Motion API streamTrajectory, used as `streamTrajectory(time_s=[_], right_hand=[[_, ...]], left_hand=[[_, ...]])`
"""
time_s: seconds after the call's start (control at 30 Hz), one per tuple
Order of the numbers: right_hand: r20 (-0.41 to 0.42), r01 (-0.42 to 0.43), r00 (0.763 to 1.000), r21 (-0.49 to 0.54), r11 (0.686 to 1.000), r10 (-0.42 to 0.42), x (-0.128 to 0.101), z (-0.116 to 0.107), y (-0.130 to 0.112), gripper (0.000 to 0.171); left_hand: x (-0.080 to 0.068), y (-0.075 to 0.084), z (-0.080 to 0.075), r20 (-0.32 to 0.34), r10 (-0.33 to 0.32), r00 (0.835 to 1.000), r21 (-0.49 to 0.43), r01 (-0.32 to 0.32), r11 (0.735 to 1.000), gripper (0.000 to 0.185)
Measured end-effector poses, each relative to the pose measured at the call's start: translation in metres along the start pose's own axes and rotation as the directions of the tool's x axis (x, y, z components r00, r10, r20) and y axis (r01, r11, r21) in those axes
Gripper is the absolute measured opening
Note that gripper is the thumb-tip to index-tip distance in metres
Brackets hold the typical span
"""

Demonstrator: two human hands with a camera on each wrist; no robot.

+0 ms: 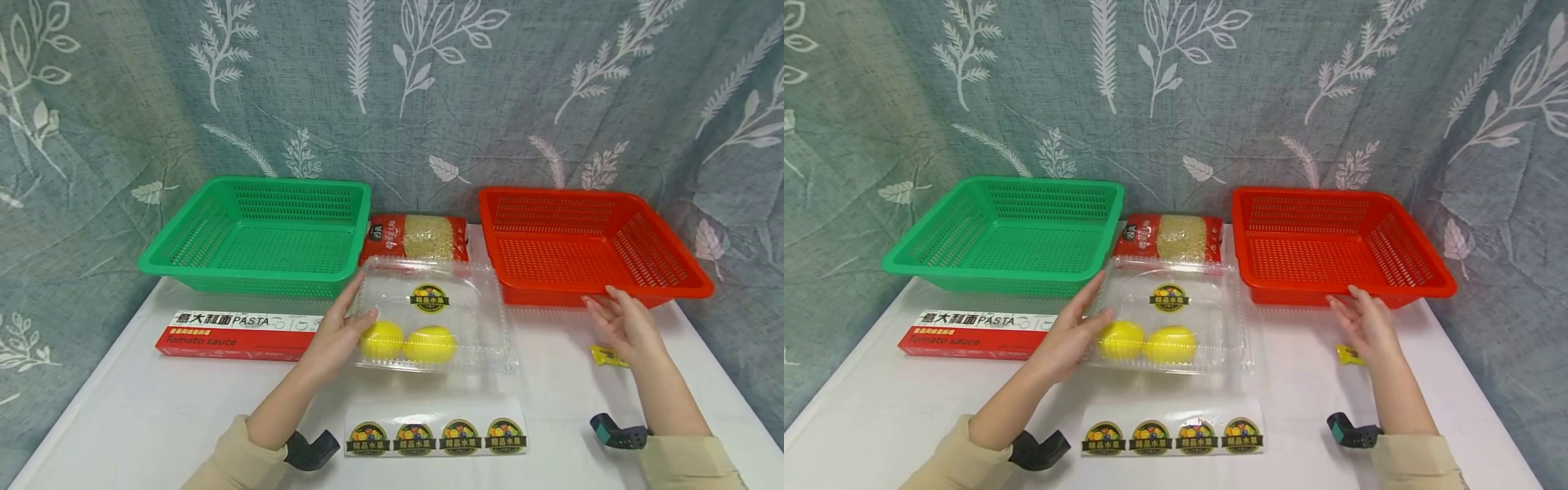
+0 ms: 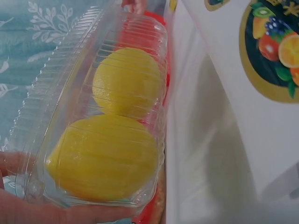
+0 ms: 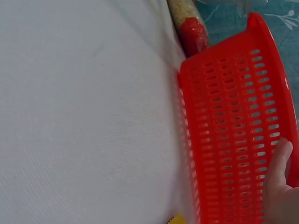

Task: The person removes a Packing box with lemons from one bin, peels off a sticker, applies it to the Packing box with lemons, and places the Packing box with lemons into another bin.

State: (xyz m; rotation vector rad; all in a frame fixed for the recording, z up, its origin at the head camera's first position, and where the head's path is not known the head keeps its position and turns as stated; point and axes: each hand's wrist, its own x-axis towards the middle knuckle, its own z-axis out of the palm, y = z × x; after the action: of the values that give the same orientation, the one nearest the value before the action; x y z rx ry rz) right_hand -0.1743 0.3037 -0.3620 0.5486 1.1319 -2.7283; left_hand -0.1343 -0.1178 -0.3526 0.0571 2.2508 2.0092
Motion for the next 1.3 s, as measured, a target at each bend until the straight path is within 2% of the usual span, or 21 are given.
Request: streamTrajectory(time_s=[0.07,0.13,0.27,0.37,0.63,0.7,0.83,0.93,1.07,1.3], right_hand=[[-0.015,-0.001,1.0,0.057,0.998,0.002,0.001,-0.001,-0.002,0.034],[-0.028,-0.007,1.0,0.104,0.995,0.01,0.002,-0.003,-0.004,0.031],[-0.057,-0.013,0.998,0.165,0.986,0.023,0.003,-0.004,-0.005,0.034],[-0.07,-0.005,0.997,0.172,0.985,0.017,0.002,-0.003,-0.006,0.037],[-0.057,0.037,0.998,0.143,0.989,-0.03,0.006,-0.006,-0.007,0.04],[-0.057,0.048,0.998,0.13,0.99,-0.041,0.015,-0.016,-0.008,0.042],[-0.066,0.106,0.992,0.021,0.994,-0.105,0.046,-0.049,-0.009,0.045],[-0.07,0.127,0.989,-0.03,0.991,-0.129,0.059,-0.063,-0.009,0.043],[-0.09,0.113,0.99,0.0,0.994,-0.113,0.049,-0.05,-0.01,0.043],[-0.062,0.056,0.997,0.057,0.997,-0.053,0.009,-0.008,-0.009,0.031]], left_hand=[[-0.001,0.001,0.0,0.001,0.002,1.0,0.0,-0.002,1.0,0.064],[-0.001,0.002,0.0,0.004,0.002,1.0,-0.003,-0.002,1.0,0.064],[-0.003,0.005,0.0,0.013,0.004,1.0,-0.004,-0.004,1.0,0.064],[-0.004,0.007,0.0,0.016,0.008,1.0,0.008,-0.008,1.0,0.063],[-0.012,0.016,-0.005,0.021,0.045,0.999,0.065,-0.046,0.997,0.063],[-0.014,0.017,-0.006,0.026,0.037,0.999,0.056,-0.038,0.998,0.063],[-0.016,0.02,-0.006,0.039,0.02,0.999,0.028,-0.021,0.999,0.064],[-0.017,0.024,-0.006,0.043,0.02,0.999,0.034,-0.022,0.999,0.064],[-0.015,0.029,-0.005,0.048,0.037,0.998,0.042,-0.039,0.998,0.064],[-0.007,0.041,-0.002,0.051,0.081,0.995,0.037,-0.082,0.996,0.063]])
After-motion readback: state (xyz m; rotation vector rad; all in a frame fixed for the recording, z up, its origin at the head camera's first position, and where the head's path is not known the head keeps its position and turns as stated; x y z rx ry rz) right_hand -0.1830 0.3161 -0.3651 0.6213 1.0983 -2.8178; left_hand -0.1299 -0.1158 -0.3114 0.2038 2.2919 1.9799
